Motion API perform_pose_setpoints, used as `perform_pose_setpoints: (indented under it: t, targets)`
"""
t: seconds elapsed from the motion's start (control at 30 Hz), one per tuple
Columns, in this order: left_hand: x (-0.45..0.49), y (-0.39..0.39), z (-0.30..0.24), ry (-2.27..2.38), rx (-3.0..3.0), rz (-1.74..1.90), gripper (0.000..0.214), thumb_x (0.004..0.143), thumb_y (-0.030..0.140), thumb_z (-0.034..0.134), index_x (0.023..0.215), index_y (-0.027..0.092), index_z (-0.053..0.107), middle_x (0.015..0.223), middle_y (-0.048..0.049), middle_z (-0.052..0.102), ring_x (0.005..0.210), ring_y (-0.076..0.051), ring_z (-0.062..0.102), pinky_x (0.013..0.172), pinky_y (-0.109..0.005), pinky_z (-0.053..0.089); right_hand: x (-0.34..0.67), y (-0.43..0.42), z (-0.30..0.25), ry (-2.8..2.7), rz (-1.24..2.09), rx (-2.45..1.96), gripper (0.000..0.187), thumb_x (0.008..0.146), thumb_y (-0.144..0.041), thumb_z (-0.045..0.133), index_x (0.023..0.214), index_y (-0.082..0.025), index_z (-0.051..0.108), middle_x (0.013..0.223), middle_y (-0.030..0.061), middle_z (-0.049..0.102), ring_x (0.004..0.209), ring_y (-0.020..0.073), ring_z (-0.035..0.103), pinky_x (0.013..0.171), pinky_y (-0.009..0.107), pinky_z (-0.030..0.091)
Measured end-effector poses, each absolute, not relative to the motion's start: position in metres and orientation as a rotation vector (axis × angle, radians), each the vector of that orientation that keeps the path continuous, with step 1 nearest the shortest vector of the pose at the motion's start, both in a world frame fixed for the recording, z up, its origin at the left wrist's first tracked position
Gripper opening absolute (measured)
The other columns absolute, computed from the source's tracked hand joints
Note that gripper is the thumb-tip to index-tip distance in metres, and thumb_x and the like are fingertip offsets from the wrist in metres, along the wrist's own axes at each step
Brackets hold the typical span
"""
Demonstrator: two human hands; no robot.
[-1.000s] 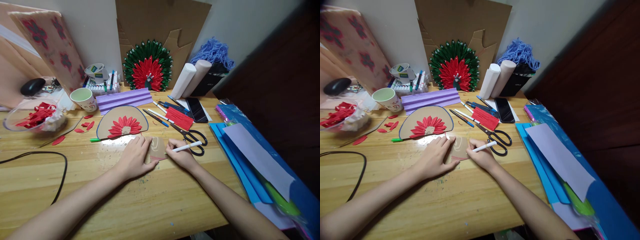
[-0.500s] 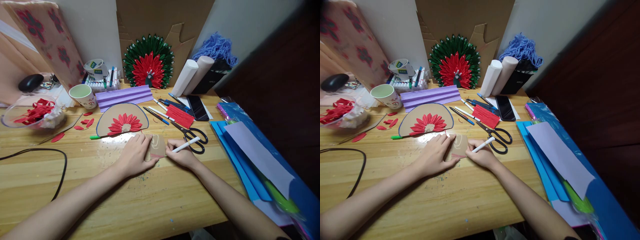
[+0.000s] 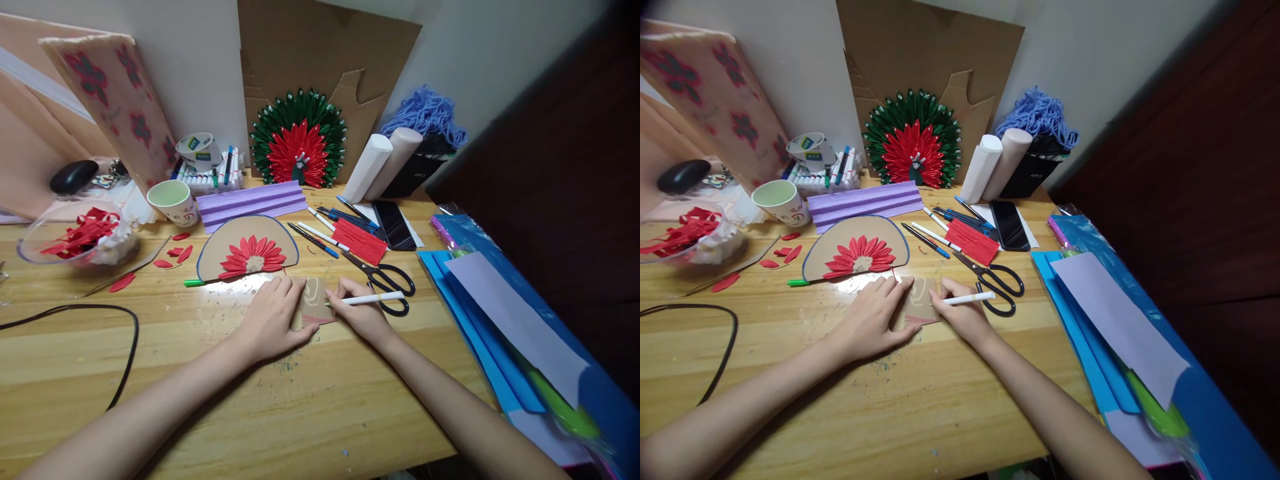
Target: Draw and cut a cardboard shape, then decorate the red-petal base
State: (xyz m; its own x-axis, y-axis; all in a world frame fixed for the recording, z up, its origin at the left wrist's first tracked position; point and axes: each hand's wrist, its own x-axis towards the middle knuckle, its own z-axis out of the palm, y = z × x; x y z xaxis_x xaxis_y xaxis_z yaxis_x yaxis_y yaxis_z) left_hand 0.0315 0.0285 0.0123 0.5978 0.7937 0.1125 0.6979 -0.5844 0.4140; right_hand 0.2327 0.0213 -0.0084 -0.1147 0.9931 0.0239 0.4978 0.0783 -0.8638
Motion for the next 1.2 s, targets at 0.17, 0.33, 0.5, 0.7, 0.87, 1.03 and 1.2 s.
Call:
perform_pose_setpoints:
  t: [0.17,0.33,0.5,0.7,0.87,1.03,1.2]
  targets:
    - [0.0312,0.0283,0.0119,1.206,2.488,0.443,0.06,0.076,0.05,0.054,0.124,0.015,0.043,0.103,-0.0118,0.052,0.094,-0.028,0.048,0.081,-0.041,0.04,0.2348,0.0222,-0.0099,-1.744,0.887,-1.492,0.03,0.075,-0.019,0.053,0.055,-0.02,0.031,0.05,-0.0064,0.034,0.05,0.0095,0.033,0.049,0.023,0.025]
    - [0.0311,0.0281,0.0118,1.208,2.482,0.454,0.059,0.076,0.05,0.054,0.123,0.017,0.044,0.102,-0.0112,0.053,0.093,-0.028,0.048,0.08,-0.042,0.04,0.2351,0.0228,-0.0101,-1.728,0.911,-1.5,0.029,0.076,-0.02,0.052,0.055,-0.021,0.031,0.051,-0.0063,0.035,0.05,0.0097,0.033,0.049,0.023,0.027]
    - [0.0305,0.0275,0.0121,1.218,2.482,0.427,0.06,0.076,0.05,0.055,0.123,0.015,0.043,0.103,-0.0115,0.053,0.093,-0.028,0.048,0.08,-0.041,0.04,0.232,0.0219,-0.0075,-1.715,0.915,-1.496,0.032,0.082,-0.029,0.052,0.056,-0.02,0.034,0.05,-0.0063,0.036,0.049,0.0099,0.035,0.049,0.023,0.028]
    - [0.0306,0.0261,0.0122,1.237,2.455,0.432,0.059,0.076,0.048,0.056,0.123,0.016,0.042,0.105,-0.0113,0.053,0.094,-0.028,0.048,0.081,-0.042,0.04,0.2316,0.0213,-0.0094,-1.712,0.975,-1.507,0.032,0.083,-0.035,0.054,0.059,-0.02,0.039,0.052,-0.0052,0.043,0.052,0.0111,0.041,0.05,0.023,0.03]
    - [0.0301,0.0251,0.0123,1.254,2.445,0.447,0.062,0.075,0.048,0.057,0.126,0.018,0.04,0.106,-0.0113,0.053,0.094,-0.029,0.048,0.08,-0.043,0.041,0.231,0.0214,-0.0113,-1.732,0.97,-1.494,0.032,0.085,-0.036,0.052,0.059,-0.02,0.041,0.053,-0.0045,0.044,0.053,0.0117,0.042,0.051,0.023,0.03]
    - [0.0299,0.024,0.012,1.253,2.437,0.449,0.062,0.075,0.047,0.058,0.127,0.018,0.039,0.106,-0.0108,0.053,0.094,-0.028,0.048,0.08,-0.043,0.041,0.2303,0.0215,-0.0114,-1.729,0.958,-1.495,0.033,0.085,-0.035,0.052,0.059,-0.02,0.039,0.053,-0.0052,0.042,0.052,0.0115,0.04,0.051,0.023,0.03]
    - [0.0302,0.0241,0.0121,1.259,2.445,0.456,0.061,0.075,0.047,0.058,0.126,0.019,0.04,0.105,-0.0107,0.053,0.093,-0.028,0.048,0.08,-0.042,0.041,0.2299,0.0217,-0.0111,-1.712,0.974,-1.485,0.032,0.085,-0.034,0.053,0.06,-0.02,0.039,0.053,-0.005,0.042,0.053,0.0116,0.04,0.051,0.023,0.03]
